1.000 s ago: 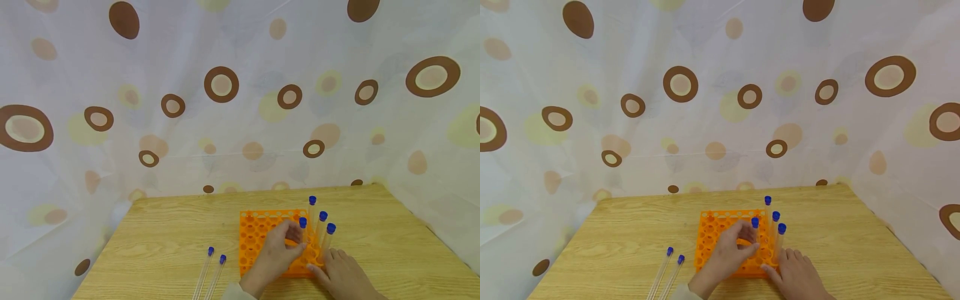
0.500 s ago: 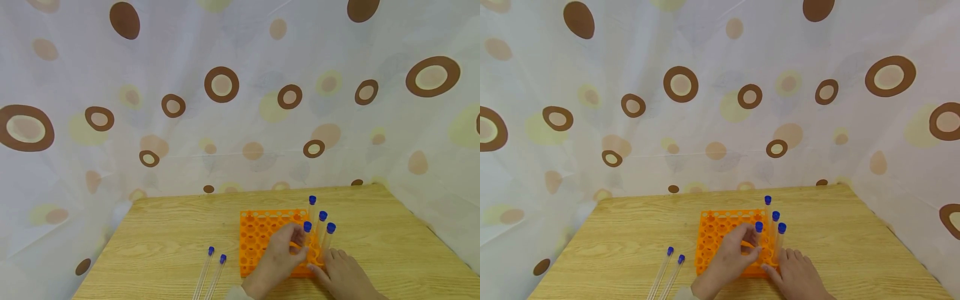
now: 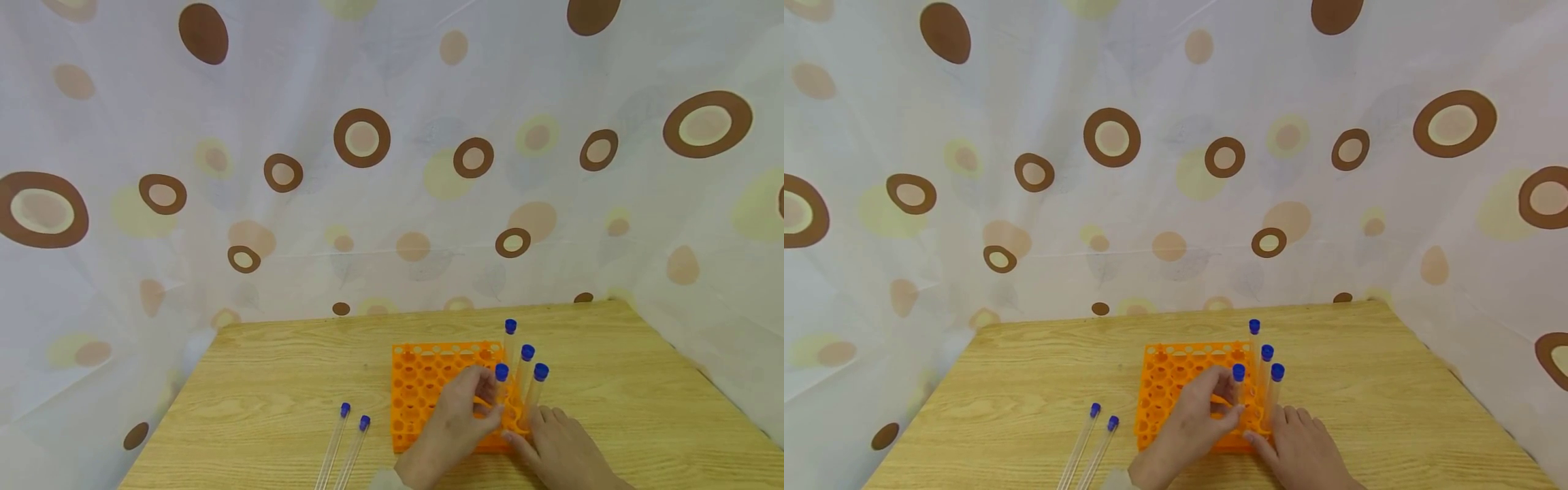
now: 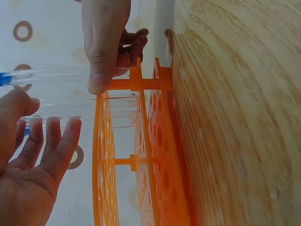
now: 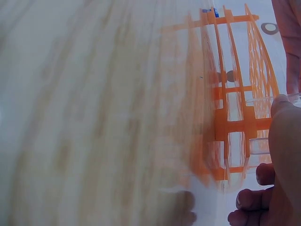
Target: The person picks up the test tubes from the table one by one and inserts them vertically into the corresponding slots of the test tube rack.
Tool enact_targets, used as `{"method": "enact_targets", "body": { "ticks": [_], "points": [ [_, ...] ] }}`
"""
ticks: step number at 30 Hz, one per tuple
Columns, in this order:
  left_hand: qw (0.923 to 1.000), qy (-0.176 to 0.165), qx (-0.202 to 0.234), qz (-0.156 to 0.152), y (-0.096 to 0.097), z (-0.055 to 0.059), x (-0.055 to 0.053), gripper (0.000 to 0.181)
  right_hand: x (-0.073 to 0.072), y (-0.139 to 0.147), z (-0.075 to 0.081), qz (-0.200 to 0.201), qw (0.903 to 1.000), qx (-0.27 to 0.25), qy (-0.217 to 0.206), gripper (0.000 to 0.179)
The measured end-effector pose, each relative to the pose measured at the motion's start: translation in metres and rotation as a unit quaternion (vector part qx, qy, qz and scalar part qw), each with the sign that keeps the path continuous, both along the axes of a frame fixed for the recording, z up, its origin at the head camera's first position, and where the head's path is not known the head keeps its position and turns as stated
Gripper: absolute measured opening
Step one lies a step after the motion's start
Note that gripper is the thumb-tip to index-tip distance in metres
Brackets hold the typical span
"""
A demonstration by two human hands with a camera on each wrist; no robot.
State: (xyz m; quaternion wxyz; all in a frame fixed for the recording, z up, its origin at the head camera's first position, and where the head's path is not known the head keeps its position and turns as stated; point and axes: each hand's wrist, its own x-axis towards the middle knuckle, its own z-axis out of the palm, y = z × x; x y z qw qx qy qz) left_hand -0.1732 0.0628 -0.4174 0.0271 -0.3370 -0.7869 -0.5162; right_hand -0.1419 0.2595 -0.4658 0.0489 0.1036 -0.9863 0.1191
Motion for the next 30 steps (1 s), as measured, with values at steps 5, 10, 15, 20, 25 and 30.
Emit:
{"method": "enact_targets", "body": {
  "ticks": [5, 10, 15, 20, 25, 30],
  "points": [
    [1.0, -0.003, 0.005, 0.004, 0.0, 0.0, 0.001, 0.026, 0.0, -0.001, 0.001, -0.003, 0.9999, 0.0, -0.011, 0.046],
    [1.0, -0.004, 0.005, 0.006, -0.001, -0.002, 0.003, 0.027, 0.0, -0.001, 0.0, -0.003, 1.0, 0.001, -0.009, 0.046],
    [0.9991, -0.041, 0.012, 0.009, -0.005, -0.004, 0.005, 0.031, 0.0, -0.001, 0.0, -0.005, 0.9999, 0.0, -0.014, 0.048],
    [0.9975, -0.066, 0.024, 0.013, -0.013, -0.001, 0.005, 0.034, -0.002, -0.001, 0.002, -0.01, 0.9997, 0.005, -0.02, 0.055],
    [0.9987, -0.016, 0.043, 0.022, -0.027, 0.006, 0.001, 0.03, -0.003, -0.001, 0.002, -0.013, 0.9996, 0.003, -0.027, 0.055],
    [0.9972, -0.025, 0.053, 0.047, -0.051, 0.018, 0.0, 0.025, -0.003, -0.001, 0.003, -0.013, 0.9992, 0.001, -0.038, 0.055]
  ]
}}
